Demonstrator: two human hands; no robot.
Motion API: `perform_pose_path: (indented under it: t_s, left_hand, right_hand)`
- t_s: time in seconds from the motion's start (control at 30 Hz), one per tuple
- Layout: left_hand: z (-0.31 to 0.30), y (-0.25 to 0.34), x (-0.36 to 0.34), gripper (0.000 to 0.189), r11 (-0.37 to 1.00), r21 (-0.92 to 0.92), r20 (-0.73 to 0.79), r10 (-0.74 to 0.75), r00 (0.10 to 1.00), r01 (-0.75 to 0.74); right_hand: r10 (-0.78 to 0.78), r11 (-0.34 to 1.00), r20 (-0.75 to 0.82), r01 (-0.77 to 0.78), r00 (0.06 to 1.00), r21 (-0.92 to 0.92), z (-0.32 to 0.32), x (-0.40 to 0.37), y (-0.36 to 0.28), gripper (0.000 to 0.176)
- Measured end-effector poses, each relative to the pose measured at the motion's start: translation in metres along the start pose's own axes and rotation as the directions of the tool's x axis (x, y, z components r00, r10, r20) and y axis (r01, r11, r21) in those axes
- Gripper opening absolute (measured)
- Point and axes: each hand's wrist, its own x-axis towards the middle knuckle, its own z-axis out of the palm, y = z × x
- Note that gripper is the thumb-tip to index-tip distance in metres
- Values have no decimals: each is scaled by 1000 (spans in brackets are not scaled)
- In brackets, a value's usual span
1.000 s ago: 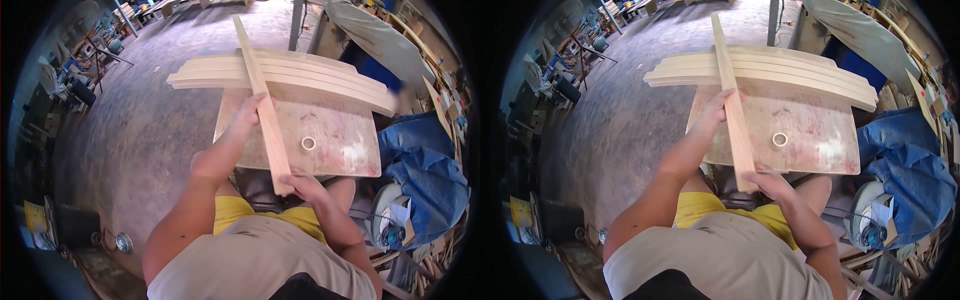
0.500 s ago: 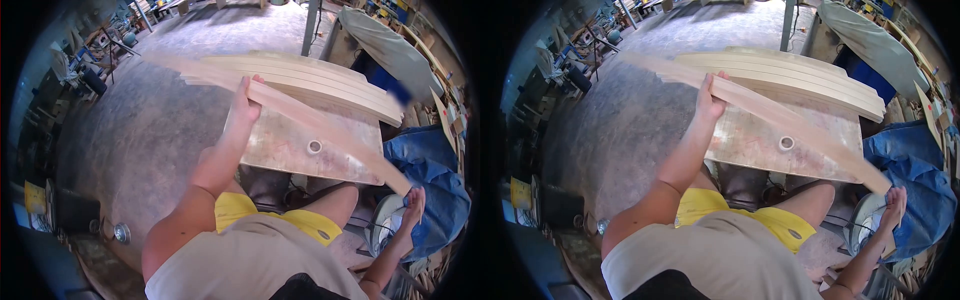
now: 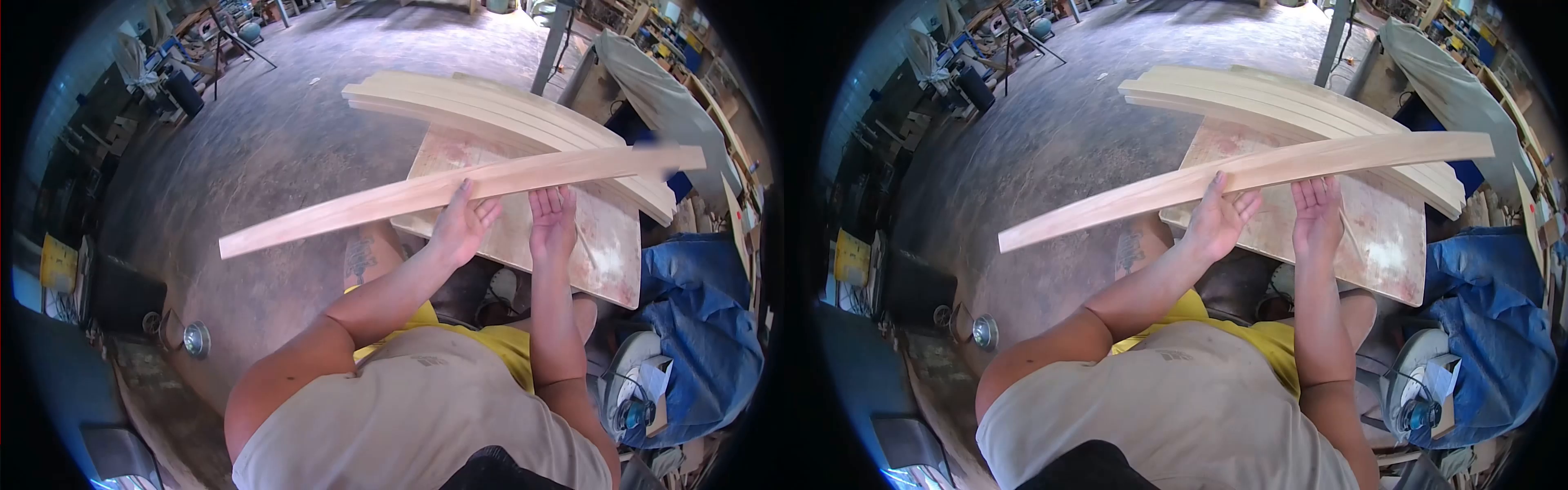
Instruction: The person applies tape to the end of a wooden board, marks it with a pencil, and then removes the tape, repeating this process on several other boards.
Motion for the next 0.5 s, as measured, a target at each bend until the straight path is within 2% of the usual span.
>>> perform_pose_path:
  t_s: [0.07, 0.13, 0.17, 0.23, 0.3, 0.33, 0.37, 0.4, 0.43, 0.47, 0.5]
  left_hand:
    - [-11, 5, -4, 53, 998, 59, -25, 16, 1000, -15]
    - [-24, 7, -11, 54, 991, 130, -52, 21, 998, -14]
    - [-27, 10, -10, 54, 990, 131, -56, 56, 997, -49]
    - [-35, 18, -8, 54, 988, 137, -50, 78, 996, -71]
    - [-46, 35, -13, 52, 960, 274, -23, -62, 998, 66]
    - [-40, 47, -23, 49, 904, 402, -53, -137, 989, 147]
    - [-24, 66, -44, 47, 715, 689, -7, -154, 988, 117]
    - [-4, 89, -70, 45, 446, 894, 40, -178, 983, 44]
    - [15, 111, -98, 39, 240, 967, 103, -65, 993, -85]
    - [5, 138, -121, 41, 129, 965, 216, 90, 972, -226]
    - [29, 161, -150, 44, -231, 951, 267, 282, 922, -205]
  right_hand:
    - [-14, 999, 43, 15, 999, -33, 7, 10, 10, 55]
    - [138, 988, 30, -135, 990, -72, 18, 25, 28, 41]
    - [132, 989, 29, -130, 991, -65, 24, 33, 38, 41]
    - [149, 983, -10, -149, 989, -104, 34, 47, 59, 30]
    - [157, 985, -22, -158, 987, -70, 43, 56, 73, 31]
    - [179, 983, -22, -180, 984, -40, 46, 59, 77, 33]
    - [154, 987, -36, -155, 987, -44, 48, 65, 79, 33]
    - [190, 981, -31, -191, 981, -38, 50, 71, 82, 32]
    - [238, 971, -32, -238, 971, -23, 53, 74, 89, 32]
    - [242, 970, -58, -243, 968, -11, 54, 75, 97, 32]
    - [266, 963, -70, -268, 961, -16, 55, 76, 105, 33]
